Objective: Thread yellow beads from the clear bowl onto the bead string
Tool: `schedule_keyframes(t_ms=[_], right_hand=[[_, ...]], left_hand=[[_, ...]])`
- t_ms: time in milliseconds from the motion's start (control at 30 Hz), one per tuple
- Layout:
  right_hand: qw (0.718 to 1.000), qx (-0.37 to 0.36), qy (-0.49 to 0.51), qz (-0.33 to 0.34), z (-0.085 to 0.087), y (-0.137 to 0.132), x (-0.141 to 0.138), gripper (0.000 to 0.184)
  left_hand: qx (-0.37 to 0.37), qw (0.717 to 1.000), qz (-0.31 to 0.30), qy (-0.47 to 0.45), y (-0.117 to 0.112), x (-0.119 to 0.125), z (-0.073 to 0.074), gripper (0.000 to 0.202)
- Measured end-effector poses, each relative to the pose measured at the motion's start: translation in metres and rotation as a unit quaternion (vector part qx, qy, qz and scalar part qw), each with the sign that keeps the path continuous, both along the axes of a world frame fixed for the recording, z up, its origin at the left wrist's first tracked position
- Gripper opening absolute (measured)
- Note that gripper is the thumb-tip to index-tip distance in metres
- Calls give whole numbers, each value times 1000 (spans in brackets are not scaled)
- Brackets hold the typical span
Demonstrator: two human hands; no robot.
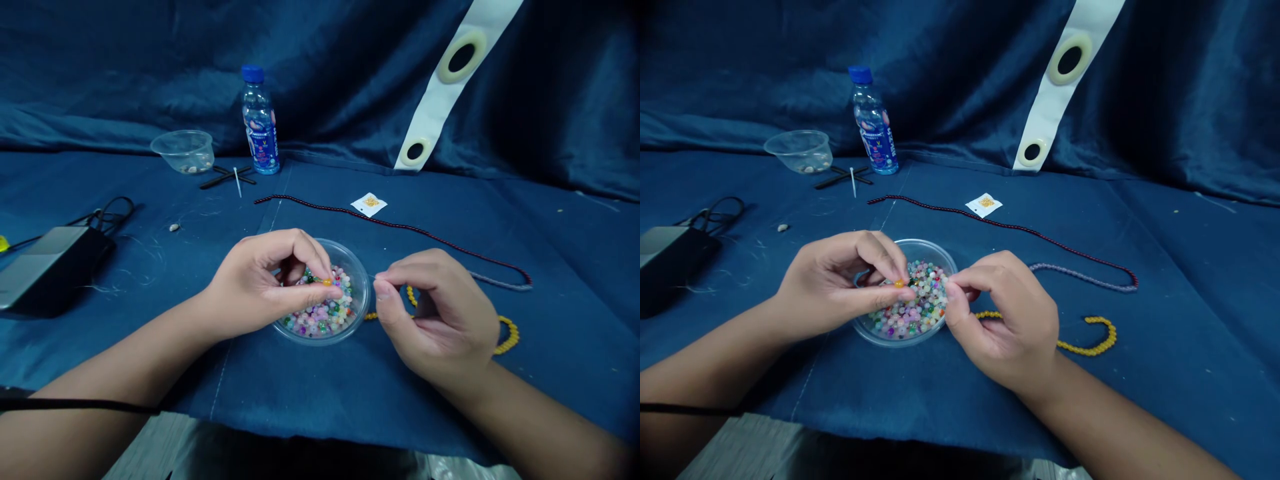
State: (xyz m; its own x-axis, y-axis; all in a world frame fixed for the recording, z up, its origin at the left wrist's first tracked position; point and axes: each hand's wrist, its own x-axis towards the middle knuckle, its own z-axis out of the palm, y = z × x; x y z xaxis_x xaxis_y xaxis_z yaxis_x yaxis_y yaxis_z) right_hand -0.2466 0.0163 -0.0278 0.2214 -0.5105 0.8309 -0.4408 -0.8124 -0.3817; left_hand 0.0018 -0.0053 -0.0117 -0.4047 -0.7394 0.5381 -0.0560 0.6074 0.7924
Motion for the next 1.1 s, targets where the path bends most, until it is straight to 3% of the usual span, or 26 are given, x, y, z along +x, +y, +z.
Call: schedule_keyframes(t_ms=[1100], right_hand=[[1000, -14, 14, -6, 1, 0, -1, 19]], left_hand=[[1, 1000, 12, -11, 0, 1, -3, 23]])
